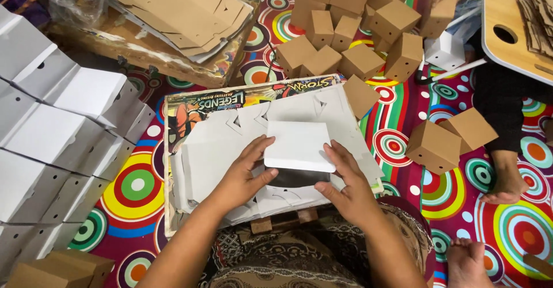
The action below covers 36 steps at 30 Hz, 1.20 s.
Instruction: Folding white cardboard inserts and stacking them in a box.
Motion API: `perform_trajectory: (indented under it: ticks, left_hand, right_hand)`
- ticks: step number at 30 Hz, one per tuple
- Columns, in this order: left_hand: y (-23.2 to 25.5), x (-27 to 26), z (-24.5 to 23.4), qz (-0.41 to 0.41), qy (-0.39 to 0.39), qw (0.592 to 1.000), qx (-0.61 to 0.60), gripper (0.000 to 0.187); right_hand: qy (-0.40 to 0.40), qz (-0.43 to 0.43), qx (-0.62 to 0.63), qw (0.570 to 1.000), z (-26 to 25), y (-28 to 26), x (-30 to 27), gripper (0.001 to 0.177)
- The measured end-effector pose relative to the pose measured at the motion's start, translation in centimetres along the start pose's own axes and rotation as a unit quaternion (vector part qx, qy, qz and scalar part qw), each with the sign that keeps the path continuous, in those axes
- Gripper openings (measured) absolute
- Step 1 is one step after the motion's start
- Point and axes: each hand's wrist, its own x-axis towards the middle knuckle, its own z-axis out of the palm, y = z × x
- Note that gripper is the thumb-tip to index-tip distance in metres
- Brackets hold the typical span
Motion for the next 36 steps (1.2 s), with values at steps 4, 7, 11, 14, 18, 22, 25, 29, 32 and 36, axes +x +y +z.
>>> perform_trajectory:
  ticks: [4, 7, 11, 14, 18, 22, 25, 29, 32, 36]
  left_hand:
    - [-1.0, 0.0, 0.8, 0.007, 0.002, 1.0, 0.021, 0.088]
    - [-0.9, -0.4, 0.9, 0.011, -0.005, 1.0, 0.014, 0.089]
    - [-0.8, -0.6, 1.2, 0.007, 0.011, 0.999, 0.034, 0.061]
    - [-1.6, -0.8, 1.8, 0.006, 0.016, 0.999, 0.029, 0.051]
    - [-2.5, -0.7, 2.0, 0.022, 0.022, 0.999, 0.026, 0.049]
    - [-3.1, -0.4, 2.4, -0.01, 0.04, 0.999, -0.023, 0.045]
    - [-4.4, 0.6, 3.6, -0.074, 0.045, 0.985, -0.149, 0.062]
    - [-4.9, 0.3, 4.1, -0.202, 0.089, 0.906, -0.36, 0.1]
    - [-1.8, -0.3, 2.6, -0.194, 0.088, 0.889, -0.405, 0.074]
    - [-1.6, -2.1, -0.7, -0.213, 0.191, 0.869, -0.405, 0.08]
  right_hand:
    - [0.012, -0.037, -0.026, 0.999, 0.5, 1.0, -0.2, 0.063]
    - [0.031, -0.068, -0.059, 0.995, 1.0, 1.7, -0.3, 0.049]
    - [0.078, -0.095, -0.072, 0.99, 1.8, 2.5, -0.2, 0.036]
    - [0.097, -0.108, -0.071, 0.987, 1.9, 2.6, -0.4, 0.032]
    - [0.094, -0.105, -0.057, 0.988, 2.0, 4.4, -0.6, 0.033]
    - [0.096, -0.114, -0.053, 0.987, 2.4, 5.2, -1.0, 0.039]
    - [0.081, -0.091, -0.032, 0.992, 2.3, 5.8, -1.5, 0.043]
    - [0.111, -0.109, -0.024, 0.988, 3.3, 5.6, -1.5, 0.036]
    - [0.126, -0.173, -0.052, 0.975, 2.9, 4.3, -1.0, 0.032]
    - [0.079, -0.213, -0.062, 0.972, 3.0, 1.4, 0.1, 0.044]
